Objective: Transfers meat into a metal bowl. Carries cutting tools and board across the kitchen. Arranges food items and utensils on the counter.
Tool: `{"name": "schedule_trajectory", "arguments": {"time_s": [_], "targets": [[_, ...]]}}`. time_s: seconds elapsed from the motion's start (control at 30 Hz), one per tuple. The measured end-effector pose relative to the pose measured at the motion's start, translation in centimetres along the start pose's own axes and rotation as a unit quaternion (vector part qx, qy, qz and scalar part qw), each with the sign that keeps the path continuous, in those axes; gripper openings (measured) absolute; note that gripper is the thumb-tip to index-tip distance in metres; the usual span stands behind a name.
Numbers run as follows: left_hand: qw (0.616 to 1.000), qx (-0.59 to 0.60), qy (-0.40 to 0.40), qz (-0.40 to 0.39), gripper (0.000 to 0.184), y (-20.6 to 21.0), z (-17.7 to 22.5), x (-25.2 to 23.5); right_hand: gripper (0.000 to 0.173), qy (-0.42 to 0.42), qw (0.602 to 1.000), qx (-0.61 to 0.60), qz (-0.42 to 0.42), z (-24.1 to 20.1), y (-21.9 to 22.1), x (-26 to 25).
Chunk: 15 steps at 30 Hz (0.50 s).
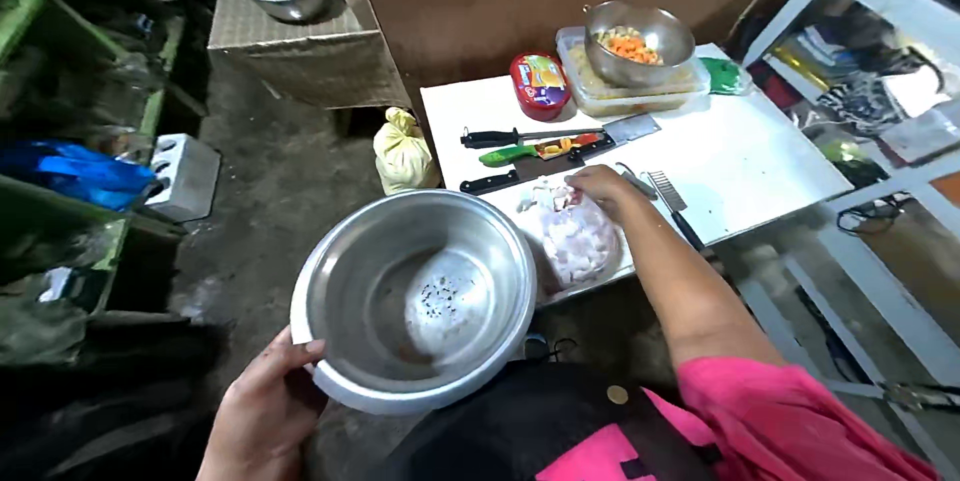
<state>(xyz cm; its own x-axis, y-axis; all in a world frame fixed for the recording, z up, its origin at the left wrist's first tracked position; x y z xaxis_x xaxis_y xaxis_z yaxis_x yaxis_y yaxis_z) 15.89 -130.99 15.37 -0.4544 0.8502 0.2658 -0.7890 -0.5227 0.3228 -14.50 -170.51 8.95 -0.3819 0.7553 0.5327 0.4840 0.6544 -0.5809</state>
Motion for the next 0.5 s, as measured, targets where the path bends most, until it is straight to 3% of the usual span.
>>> {"name": "schedule_trajectory", "arguments": {"time_s": [0.13, 0.23, 0.4, 0.5], "targets": [[1.000, 0.003, 0.013, 0.015, 0.033, 1.0, -1.4, 0.6, 0.069, 0.061, 0.994, -0.016, -0.091, 0.2, 0.1, -3.9], [0.999, 0.008, 0.030, 0.023, 0.033, 2.2, -2.1, 1.2, 0.061, 0.060, 0.987, 0.025, -0.147, 0.0, 0.5, -5.8], [0.997, -0.017, 0.053, 0.048, 0.034, 3.8, -2.7, 1.8, 0.037, -0.043, 0.973, 0.103, -0.202, -1.9, 1.4, -6.6], [0.996, -0.028, 0.057, 0.060, 0.034, 4.5, -3.0, 2.1, 0.039, -0.070, 0.967, 0.145, -0.196, -3.0, 2.3, -7.1]]}}
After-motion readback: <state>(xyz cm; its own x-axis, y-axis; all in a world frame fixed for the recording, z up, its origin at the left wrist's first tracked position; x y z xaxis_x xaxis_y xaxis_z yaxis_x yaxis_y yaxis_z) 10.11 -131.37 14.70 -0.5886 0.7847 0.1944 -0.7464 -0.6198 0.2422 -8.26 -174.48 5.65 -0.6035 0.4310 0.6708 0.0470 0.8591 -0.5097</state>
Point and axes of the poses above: each hand's wrist, its own x-axis away from the middle knuckle, its own y-axis out of the palm, z = x × y, the point moved 5 cm from there along -x, towards the middle knuckle, and after that the axes turned 9 degrees about -z, right-handed, at the moved point
